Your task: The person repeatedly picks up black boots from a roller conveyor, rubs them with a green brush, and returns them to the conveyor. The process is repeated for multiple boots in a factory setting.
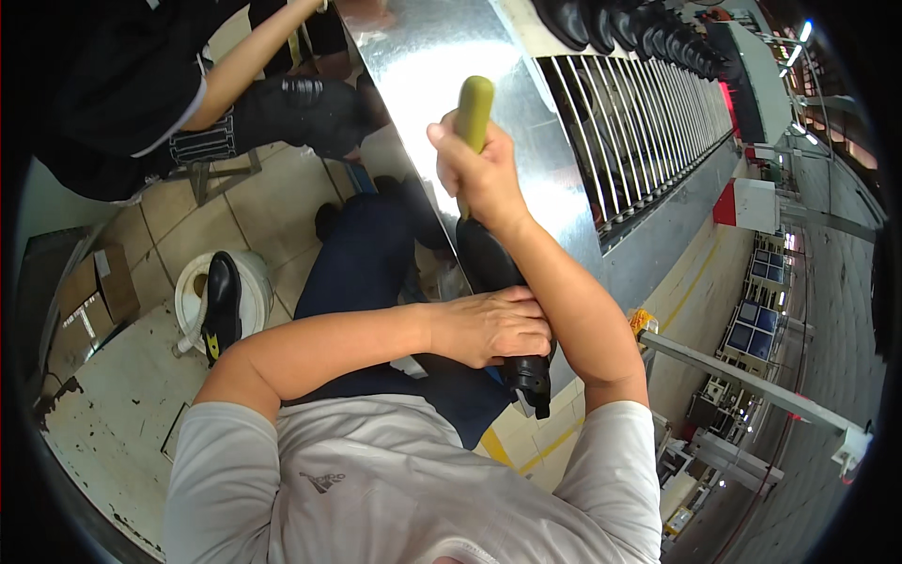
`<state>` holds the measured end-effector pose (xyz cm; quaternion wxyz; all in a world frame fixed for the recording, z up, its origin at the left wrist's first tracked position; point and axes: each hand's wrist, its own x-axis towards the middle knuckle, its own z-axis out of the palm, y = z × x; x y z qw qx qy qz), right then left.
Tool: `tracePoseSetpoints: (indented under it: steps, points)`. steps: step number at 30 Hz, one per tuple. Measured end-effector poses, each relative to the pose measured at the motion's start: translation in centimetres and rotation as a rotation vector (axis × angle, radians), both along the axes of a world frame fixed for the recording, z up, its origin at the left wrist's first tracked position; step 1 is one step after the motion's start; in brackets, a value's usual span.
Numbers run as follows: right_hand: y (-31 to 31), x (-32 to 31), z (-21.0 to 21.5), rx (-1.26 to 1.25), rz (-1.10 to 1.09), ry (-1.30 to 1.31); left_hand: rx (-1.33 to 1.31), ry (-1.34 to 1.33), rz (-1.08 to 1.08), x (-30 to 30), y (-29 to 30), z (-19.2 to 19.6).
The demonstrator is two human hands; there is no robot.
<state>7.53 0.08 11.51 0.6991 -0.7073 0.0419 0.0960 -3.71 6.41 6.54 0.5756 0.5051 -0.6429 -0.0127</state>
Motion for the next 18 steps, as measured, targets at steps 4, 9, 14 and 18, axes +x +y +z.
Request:
tracePoseSetpoints:
  steps: [4, 9, 14, 18]
  points:
    - [-3.3, -0.2, 6.0, -0.194, -0.205, -0.311, 0.096, -0.045, 0.013, 1.0, -1.2, 0.4]
    - [-11.7, -7.7, 18.2, -0.058, -0.37, -0.686, 0.304, 0.019, 0.697, 6.6, -4.9, 0.1]
    - [-17.0, -20.5, 15.3, -0.054, -0.649, -0.749, 0.292, 0.293, 0.974, 5.6, -4.6, 4.1]
    - [-17.6, -27.7, 6.8, 0.079, -1.019, -0.542, 0.124, 0.448, 0.876, 9.4, -3.9, 0.7]
